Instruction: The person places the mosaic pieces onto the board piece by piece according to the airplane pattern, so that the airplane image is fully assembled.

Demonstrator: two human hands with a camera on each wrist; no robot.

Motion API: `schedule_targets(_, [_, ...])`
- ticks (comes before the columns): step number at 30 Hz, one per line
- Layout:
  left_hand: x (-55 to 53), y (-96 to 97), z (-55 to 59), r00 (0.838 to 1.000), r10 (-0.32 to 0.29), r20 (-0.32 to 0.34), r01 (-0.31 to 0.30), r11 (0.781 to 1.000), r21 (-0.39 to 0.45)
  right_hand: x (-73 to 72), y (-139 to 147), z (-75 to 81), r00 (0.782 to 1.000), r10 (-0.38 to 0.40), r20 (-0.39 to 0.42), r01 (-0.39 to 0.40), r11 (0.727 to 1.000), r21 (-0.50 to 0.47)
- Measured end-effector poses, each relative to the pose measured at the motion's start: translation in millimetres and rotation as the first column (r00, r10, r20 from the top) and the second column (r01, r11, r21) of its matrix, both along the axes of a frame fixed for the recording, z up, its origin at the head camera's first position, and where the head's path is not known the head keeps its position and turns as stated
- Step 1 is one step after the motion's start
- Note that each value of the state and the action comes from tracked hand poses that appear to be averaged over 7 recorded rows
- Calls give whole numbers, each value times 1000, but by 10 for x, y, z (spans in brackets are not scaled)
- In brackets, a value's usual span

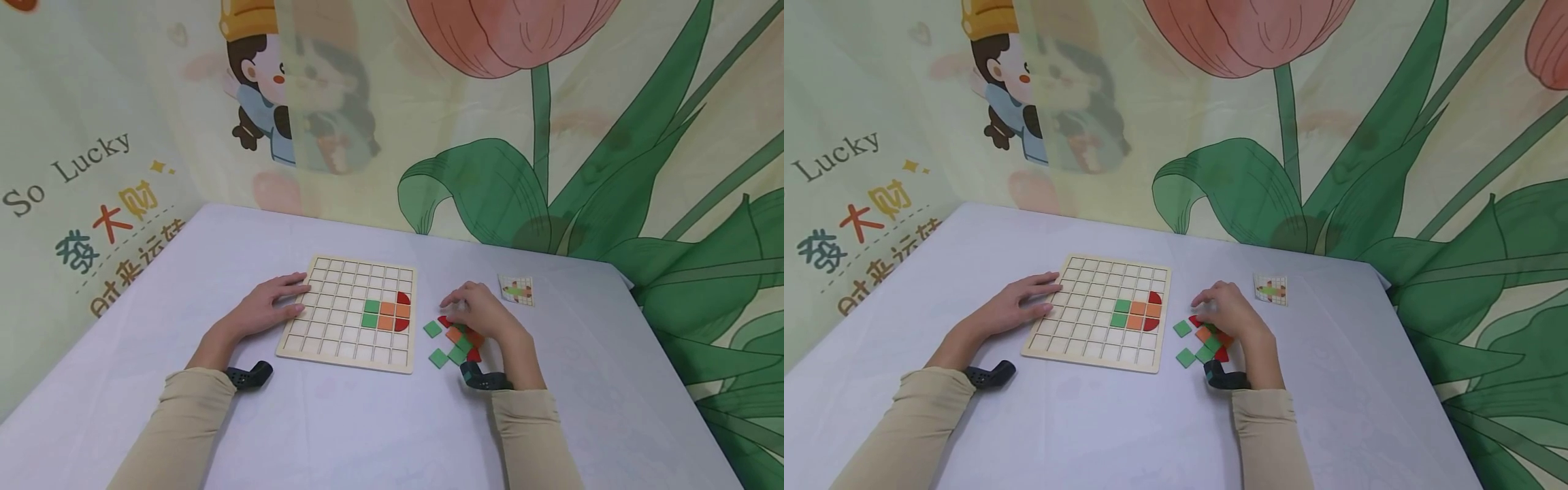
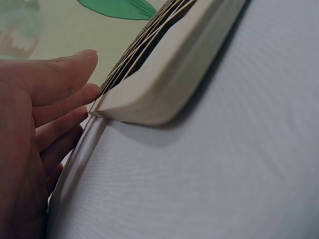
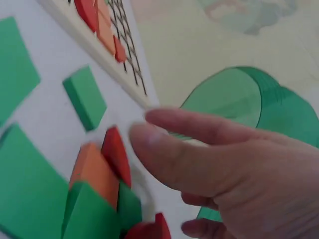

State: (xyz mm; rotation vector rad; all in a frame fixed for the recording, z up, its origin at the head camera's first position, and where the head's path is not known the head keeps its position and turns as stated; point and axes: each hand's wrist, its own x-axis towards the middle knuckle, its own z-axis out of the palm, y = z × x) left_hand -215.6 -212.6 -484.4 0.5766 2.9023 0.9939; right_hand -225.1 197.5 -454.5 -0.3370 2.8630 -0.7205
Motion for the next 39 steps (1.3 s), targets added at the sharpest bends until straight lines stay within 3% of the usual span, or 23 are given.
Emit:
schedule_targets(4, [-2, 0, 0, 1000, 1, -9, -1, 1000, 1, 7, -93, -15, 991, 127, 31, -127, 992, 11])
schedule_targets(7, [-4, -5, -5, 1000, -3, -4, 3, 1000, 6, 17, -151, -36, 988, 147, 58, -149, 988, 33])
schedule_targets(10, [-6, -8, -9, 1000, -5, 7, 5, 1000, 13, 22, -183, -55, 993, 109, 53, -112, 993, 47])
schedule_targets(19, [-2, -4, -7, 1000, -2, 4, 2, 1000, 5, -44, -270, -138, 996, 65, -67, -59, 994, 88])
schedule_targets(39, [-23, -12, -41, 1000, -12, -23, 12, 1000, -1, -58, -279, -175, 997, -38, -63, 37, 999, -9])
